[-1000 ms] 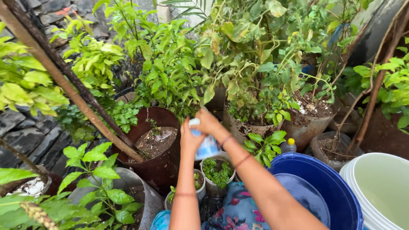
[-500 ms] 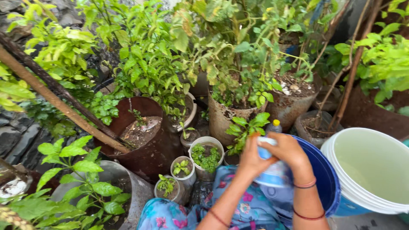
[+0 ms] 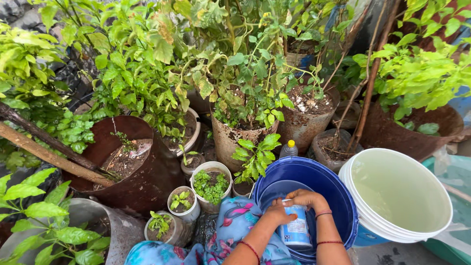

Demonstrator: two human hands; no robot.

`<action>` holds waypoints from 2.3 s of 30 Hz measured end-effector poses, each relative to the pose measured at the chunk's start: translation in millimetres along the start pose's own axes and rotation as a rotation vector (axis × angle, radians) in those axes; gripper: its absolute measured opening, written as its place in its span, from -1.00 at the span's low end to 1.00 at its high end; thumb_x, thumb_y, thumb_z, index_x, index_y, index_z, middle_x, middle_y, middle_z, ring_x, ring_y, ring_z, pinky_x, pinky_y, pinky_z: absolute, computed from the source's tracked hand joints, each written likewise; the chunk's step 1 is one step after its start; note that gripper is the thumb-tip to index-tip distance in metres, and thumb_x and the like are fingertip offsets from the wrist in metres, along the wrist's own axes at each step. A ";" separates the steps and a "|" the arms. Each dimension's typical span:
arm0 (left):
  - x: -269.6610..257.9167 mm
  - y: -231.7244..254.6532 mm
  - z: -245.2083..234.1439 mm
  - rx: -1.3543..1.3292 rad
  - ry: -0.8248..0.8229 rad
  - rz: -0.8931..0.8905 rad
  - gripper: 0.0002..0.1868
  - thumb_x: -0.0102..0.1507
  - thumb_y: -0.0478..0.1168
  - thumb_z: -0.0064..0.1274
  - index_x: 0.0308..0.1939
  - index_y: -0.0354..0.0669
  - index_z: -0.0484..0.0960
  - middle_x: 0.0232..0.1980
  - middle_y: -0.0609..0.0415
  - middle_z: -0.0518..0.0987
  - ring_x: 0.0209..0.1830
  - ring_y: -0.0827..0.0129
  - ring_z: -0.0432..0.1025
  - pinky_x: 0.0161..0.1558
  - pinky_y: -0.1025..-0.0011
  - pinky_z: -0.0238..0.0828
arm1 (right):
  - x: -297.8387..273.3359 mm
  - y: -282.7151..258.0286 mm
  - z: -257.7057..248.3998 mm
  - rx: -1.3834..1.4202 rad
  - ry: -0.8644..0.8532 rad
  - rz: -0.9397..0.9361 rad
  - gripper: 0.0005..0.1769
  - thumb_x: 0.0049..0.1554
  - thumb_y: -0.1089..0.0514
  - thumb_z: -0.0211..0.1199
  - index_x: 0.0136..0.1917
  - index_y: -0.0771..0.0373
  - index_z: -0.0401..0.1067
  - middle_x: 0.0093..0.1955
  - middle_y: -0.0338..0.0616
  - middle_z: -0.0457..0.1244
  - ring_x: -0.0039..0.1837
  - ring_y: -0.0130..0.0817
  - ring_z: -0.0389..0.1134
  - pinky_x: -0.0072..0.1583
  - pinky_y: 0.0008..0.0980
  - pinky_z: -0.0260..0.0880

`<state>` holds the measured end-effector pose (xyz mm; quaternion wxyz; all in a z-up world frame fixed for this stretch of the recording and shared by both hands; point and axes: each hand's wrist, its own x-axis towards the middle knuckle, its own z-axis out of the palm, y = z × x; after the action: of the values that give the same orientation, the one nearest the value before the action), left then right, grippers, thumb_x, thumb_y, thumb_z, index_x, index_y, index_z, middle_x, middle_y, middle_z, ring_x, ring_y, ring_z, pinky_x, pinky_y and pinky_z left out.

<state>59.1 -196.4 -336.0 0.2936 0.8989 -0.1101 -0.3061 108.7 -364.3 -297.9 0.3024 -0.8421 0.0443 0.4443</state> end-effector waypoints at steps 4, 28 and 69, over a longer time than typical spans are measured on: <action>7.2 -1.4 -4.4 0.124 -0.084 -0.048 0.24 0.11 0.38 0.14 0.59 -0.32 -0.05 0.64 -0.21 0.03 0.64 0.01 -0.03 0.53 0.18 0.02 | 6.4 1.8 7.9 -0.043 0.011 -0.033 -0.36 -0.03 -0.32 0.32 0.27 -0.10 0.53 0.10 -0.25 0.41 0.14 -0.27 0.41 0.06 -0.08 0.49; -221.7 86.6 -194.2 -0.079 1.216 0.910 -0.02 0.03 -0.18 0.46 0.43 -0.11 0.23 0.60 -0.22 0.18 0.64 -0.26 0.07 0.59 -0.07 0.11 | -305.9 -221.7 29.6 -0.243 1.407 -1.125 -0.72 -0.06 0.07 0.47 -0.15 0.26 0.53 -0.26 -0.12 0.30 -0.07 -0.15 0.33 0.46 0.05 0.11; -247.2 -30.3 -426.2 -0.085 1.709 0.589 -0.32 0.48 -0.26 0.01 0.62 -0.21 0.05 0.64 -0.35 0.15 0.65 -0.12 0.13 0.67 0.02 0.13 | -192.7 -502.2 1.3 -0.052 1.430 -1.683 -0.67 0.09 0.01 0.46 0.00 0.26 0.50 0.32 0.09 0.32 0.40 0.03 0.28 0.42 0.06 0.20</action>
<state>126.9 117.7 38.9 0.3746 0.7437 -0.0687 0.5495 164.3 7.5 86.9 0.3950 -0.6719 -0.3877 -0.4921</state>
